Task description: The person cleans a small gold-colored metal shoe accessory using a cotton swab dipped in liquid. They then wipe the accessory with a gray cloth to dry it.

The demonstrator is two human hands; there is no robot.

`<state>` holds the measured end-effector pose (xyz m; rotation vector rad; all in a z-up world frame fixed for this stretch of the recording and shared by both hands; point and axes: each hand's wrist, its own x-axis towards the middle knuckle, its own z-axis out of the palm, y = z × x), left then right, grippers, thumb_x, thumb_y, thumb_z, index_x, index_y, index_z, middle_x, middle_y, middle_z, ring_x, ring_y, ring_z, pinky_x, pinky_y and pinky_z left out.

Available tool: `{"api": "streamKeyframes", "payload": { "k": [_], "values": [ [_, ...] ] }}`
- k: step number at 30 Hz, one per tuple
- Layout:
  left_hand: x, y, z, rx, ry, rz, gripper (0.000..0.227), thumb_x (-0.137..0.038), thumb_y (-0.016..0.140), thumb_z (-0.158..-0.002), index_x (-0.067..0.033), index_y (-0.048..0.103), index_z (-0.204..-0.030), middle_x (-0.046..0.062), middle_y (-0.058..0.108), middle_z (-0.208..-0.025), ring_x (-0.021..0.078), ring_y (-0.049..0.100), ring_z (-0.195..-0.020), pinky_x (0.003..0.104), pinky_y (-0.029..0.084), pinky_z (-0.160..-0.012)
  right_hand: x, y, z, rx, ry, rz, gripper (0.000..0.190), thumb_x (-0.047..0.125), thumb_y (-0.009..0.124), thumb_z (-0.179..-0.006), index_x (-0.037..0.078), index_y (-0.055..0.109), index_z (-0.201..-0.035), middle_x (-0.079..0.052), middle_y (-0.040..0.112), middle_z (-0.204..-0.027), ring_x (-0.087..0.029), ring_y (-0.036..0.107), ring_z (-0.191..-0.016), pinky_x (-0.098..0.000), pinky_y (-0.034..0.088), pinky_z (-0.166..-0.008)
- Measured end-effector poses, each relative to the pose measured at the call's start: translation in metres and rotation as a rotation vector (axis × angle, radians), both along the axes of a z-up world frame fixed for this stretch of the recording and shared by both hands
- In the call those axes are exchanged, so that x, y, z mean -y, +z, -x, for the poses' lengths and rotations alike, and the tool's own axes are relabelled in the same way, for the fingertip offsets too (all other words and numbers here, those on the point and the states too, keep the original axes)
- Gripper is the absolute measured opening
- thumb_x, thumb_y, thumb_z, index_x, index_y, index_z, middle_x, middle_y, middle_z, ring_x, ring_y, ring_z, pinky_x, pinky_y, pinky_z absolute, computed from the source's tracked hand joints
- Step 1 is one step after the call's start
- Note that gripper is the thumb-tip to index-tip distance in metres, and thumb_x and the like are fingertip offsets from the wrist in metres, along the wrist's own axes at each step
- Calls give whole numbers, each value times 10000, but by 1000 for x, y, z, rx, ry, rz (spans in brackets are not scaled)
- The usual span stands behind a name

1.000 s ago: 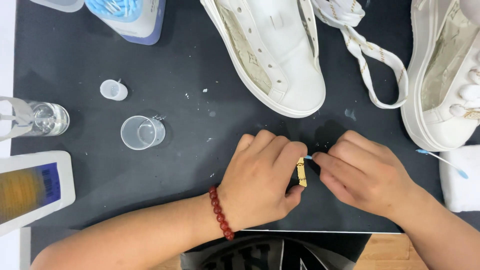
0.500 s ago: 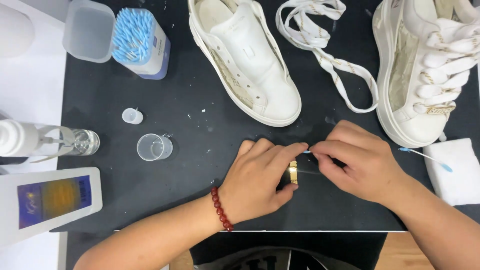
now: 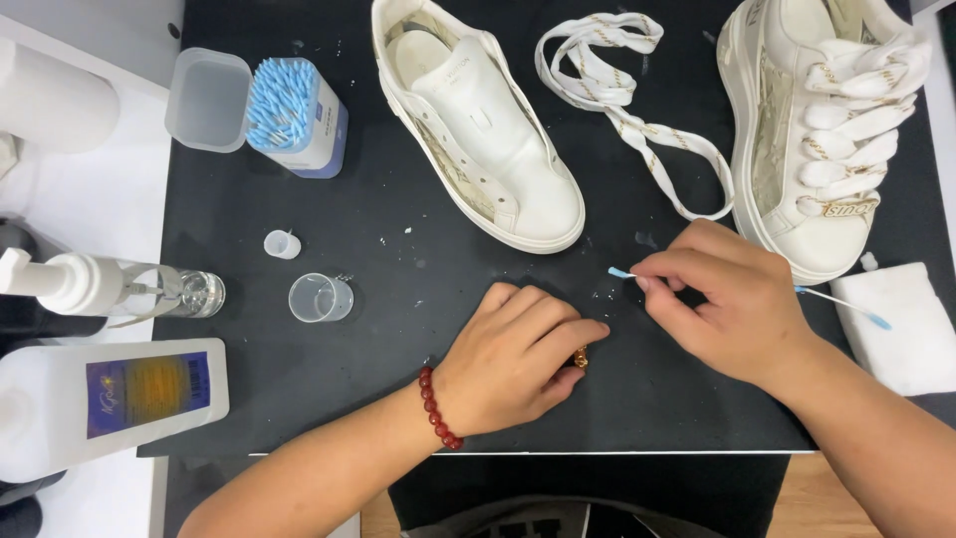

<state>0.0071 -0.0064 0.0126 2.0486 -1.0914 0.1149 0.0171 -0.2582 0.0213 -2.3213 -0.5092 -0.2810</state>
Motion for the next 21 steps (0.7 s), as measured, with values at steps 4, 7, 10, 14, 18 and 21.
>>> {"api": "streamKeyframes", "payload": {
  "k": [4,7,10,14,18,21],
  "values": [
    [-8,-6,-2,-39,-87,30,465,-69,839,-782,-115,668,-1212,4,618,-1055,202,627,-966,356,440,-875,-2,0,0,5,20,3,133,12,767,-782,52,750,-907,-32,618,-752,-137,603,-648,-280,455,-552],
    [-14,-12,-3,-105,-199,81,380,-74,845,-817,-144,658,-1140,-7,626,-1055,193,648,-947,331,490,-860,-1,0,0,-4,24,9,124,4,771,-785,46,744,-898,-33,619,-751,-138,598,-644,-282,449,-550],
    [-16,-14,-6,-170,-282,136,355,-76,851,-824,-164,642,-1097,-7,628,-1072,204,659,-956,327,528,-873,-1,1,1,-2,19,15,132,-1,773,-780,44,742,-900,-36,620,-761,-140,599,-651,-281,445,-554],
    [-17,-10,-9,-265,-324,109,431,-64,839,-788,-137,636,-1161,32,627,-1110,238,655,-982,352,539,-882,-2,3,2,-15,21,10,140,-8,775,-775,35,743,-905,-42,619,-761,-143,591,-645,-285,433,-549],
    [-19,-2,-12,-304,-296,64,515,-119,847,-744,-112,625,-1209,55,627,-1108,257,635,-1022,367,512,-897,1,8,2,-197,214,-23,154,-9,764,-695,42,739,-838,-29,637,-730,-134,613,-590,-276,465,-499],
    [-21,1,-11,-280,-232,19,509,-174,871,-715,-113,625,-1157,29,634,-999,254,620,-962,383,473,-861,-1,0,3,-233,432,-66,181,2,772,-673,50,732,-843,-32,651,-756,-181,632,-647,-296,484,-523]
  ]
}}
